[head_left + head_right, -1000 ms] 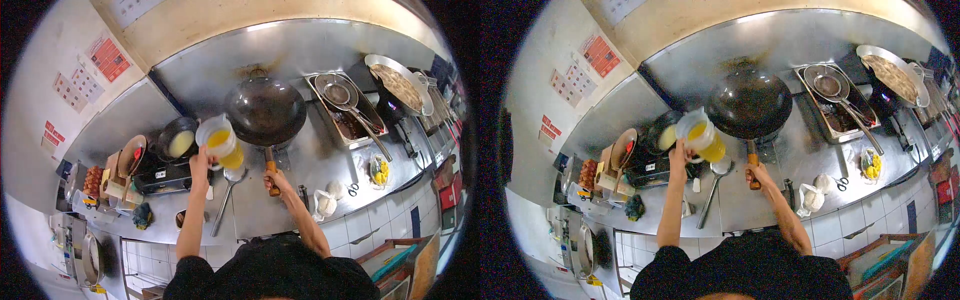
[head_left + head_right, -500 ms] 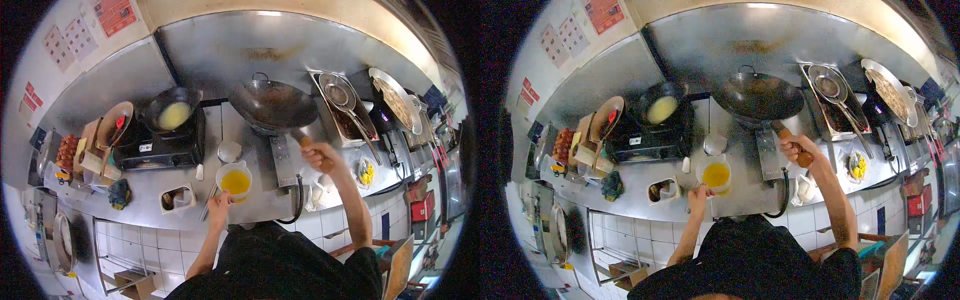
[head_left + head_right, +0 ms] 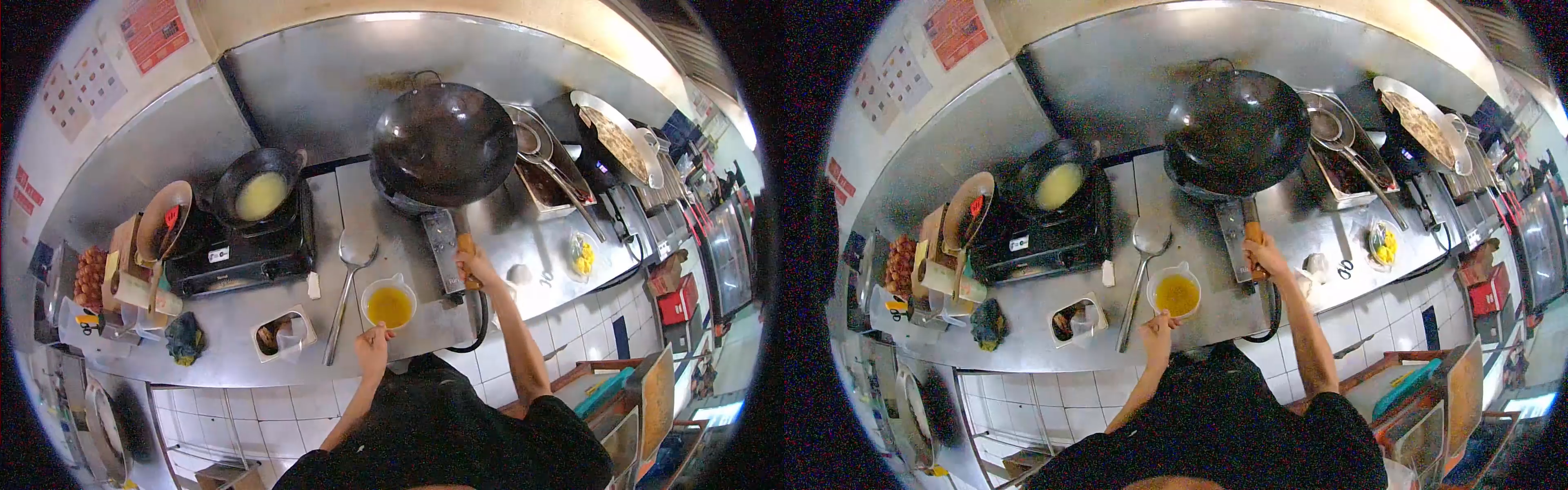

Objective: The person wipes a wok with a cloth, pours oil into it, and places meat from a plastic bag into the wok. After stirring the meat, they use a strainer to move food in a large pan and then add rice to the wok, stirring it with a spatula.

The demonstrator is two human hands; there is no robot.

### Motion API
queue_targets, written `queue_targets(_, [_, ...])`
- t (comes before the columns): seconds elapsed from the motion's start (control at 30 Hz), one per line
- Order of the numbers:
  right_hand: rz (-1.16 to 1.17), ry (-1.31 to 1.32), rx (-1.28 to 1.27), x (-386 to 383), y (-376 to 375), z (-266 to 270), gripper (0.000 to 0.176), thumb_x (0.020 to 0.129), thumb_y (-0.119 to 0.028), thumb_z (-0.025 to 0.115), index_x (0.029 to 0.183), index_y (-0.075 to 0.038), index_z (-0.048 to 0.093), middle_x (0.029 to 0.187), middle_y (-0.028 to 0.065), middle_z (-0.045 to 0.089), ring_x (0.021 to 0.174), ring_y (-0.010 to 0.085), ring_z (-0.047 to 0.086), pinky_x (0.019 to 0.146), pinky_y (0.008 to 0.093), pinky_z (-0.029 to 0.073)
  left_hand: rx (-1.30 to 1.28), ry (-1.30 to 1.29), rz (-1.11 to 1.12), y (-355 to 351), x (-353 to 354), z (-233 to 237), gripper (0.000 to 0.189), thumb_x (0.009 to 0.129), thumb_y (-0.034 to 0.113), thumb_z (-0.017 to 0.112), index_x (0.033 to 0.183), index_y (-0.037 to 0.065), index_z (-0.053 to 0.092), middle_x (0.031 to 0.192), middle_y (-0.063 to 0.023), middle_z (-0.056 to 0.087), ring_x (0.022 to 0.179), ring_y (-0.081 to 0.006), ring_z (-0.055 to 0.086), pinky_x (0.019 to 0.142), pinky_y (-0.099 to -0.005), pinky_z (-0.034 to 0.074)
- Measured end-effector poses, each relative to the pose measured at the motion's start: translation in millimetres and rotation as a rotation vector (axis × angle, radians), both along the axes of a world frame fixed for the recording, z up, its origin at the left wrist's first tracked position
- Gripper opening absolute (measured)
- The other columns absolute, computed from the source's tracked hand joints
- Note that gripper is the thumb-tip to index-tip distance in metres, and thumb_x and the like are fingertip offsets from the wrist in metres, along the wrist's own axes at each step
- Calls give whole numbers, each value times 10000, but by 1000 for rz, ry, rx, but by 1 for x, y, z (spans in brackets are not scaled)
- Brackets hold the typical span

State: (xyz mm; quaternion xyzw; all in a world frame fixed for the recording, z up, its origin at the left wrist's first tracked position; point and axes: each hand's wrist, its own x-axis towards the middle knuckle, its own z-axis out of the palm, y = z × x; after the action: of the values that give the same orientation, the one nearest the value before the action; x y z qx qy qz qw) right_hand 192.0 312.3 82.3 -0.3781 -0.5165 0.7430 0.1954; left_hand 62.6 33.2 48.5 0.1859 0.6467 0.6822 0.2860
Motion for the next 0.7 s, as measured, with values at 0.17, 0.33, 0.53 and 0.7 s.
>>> queue_targets(0.17, [53,87,15,-17,1,-18,176,825,-83,577,938,-72,443,631,0,452,434,104,460,386,253,398,-100,28,37,6,4,1,447,932,245,531,565,-9,504,611,-72,585,621,-139,584,607,-283,438])
queue_targets(0.33, [93,233,-158,-27,0,-16,184,829,-105,596,946,-84,455,614,-15,429,424,86,437,376,243,388,-185,191,24,7,4,19,437,927,260,541,599,-29,552,625,-92,609,630,-141,581,620,-281,441])
queue_targets(0.53, [192,305,-321,-25,7,19,168,832,-118,604,947,-91,484,595,-53,391,403,48,378,340,218,321,-308,425,24,1,-2,10,353,896,273,566,687,1,646,678,-137,647,692,-256,632,659,-350,466])
queue_targets(0.7, [292,313,-485,8,30,63,183,843,-113,579,975,-53,467,630,-38,406,409,49,375,340,212,307,-355,595,164,-12,-1,10,265,888,238,553,801,19,674,761,-149,656,745,-300,621,667,-386,464])
